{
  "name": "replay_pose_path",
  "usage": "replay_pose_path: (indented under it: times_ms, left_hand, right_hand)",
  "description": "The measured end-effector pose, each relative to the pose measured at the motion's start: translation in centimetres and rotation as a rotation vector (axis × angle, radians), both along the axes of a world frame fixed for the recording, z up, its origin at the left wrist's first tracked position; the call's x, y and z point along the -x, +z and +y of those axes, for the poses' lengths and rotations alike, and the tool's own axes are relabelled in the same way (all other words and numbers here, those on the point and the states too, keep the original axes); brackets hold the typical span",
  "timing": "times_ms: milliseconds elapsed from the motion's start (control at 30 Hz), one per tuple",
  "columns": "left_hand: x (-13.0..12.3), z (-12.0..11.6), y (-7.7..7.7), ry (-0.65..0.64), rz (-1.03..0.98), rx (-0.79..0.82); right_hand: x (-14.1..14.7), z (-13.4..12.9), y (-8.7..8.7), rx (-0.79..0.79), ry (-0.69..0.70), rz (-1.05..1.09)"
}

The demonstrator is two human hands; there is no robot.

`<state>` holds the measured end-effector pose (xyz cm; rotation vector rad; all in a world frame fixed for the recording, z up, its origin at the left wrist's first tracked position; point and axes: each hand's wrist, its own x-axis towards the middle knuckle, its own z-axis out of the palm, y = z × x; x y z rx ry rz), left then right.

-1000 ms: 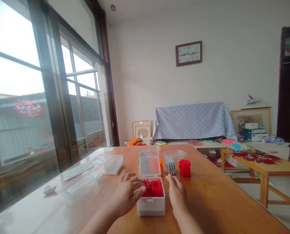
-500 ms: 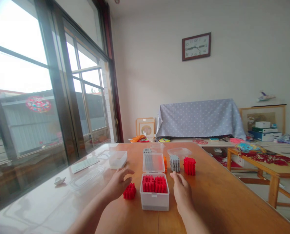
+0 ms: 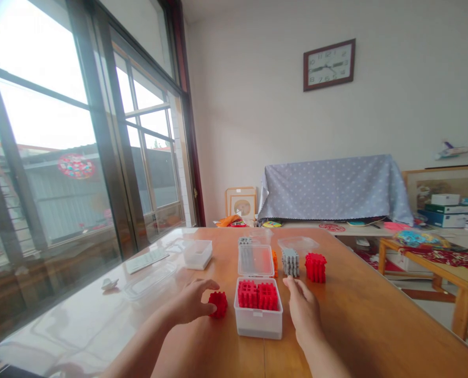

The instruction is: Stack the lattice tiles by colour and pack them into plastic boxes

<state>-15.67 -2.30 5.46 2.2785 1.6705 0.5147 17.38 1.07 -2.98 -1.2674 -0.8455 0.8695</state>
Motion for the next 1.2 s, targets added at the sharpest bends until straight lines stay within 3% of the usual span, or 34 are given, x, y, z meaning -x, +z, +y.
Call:
replay_pose_path:
  times_ms: [233,367,567,700,833,1033,1200]
  left_hand:
    - [0.5,0.2,0.0,-0.002,-0.017,-0.051]
    - [0.2,0.3,0.8,-0.001,-0.108,-0.165]
    - [-4.3,0.1,2.9,-0.133,-0.273,-0.32]
    - [-8.7,0.0,3.5,-0.2,-0.262,-0.266]
    - [-11.9,0.3,3.3,-0.226,-0.183,-0.199]
    - [-12.8,1.1,2.4,-0.259,-0.072,-0.153]
    - [-12.4,0.6,2.9,-0.31,-0.014,-0.182]
  right_hand:
    - [-0.1,0.0,0.1,0.006,0.0,0.007]
    - [0.2,-0.2,0.5,-0.001,-0.007,0.005]
    - [0.7,-1.0,1.7,-0.056,-0.015,-0.001]
    - [0.7,-1.2,2.0,-0.062,-0.031,0.03]
    - [0.7,-1.3,2.2,-0.079,-0.046,0.04]
    - [0.8,-1.3,2.5,-0.096,-0.054,0.056]
    - [0.7,-1.4,2.7,-0.084,-0.034,0.068]
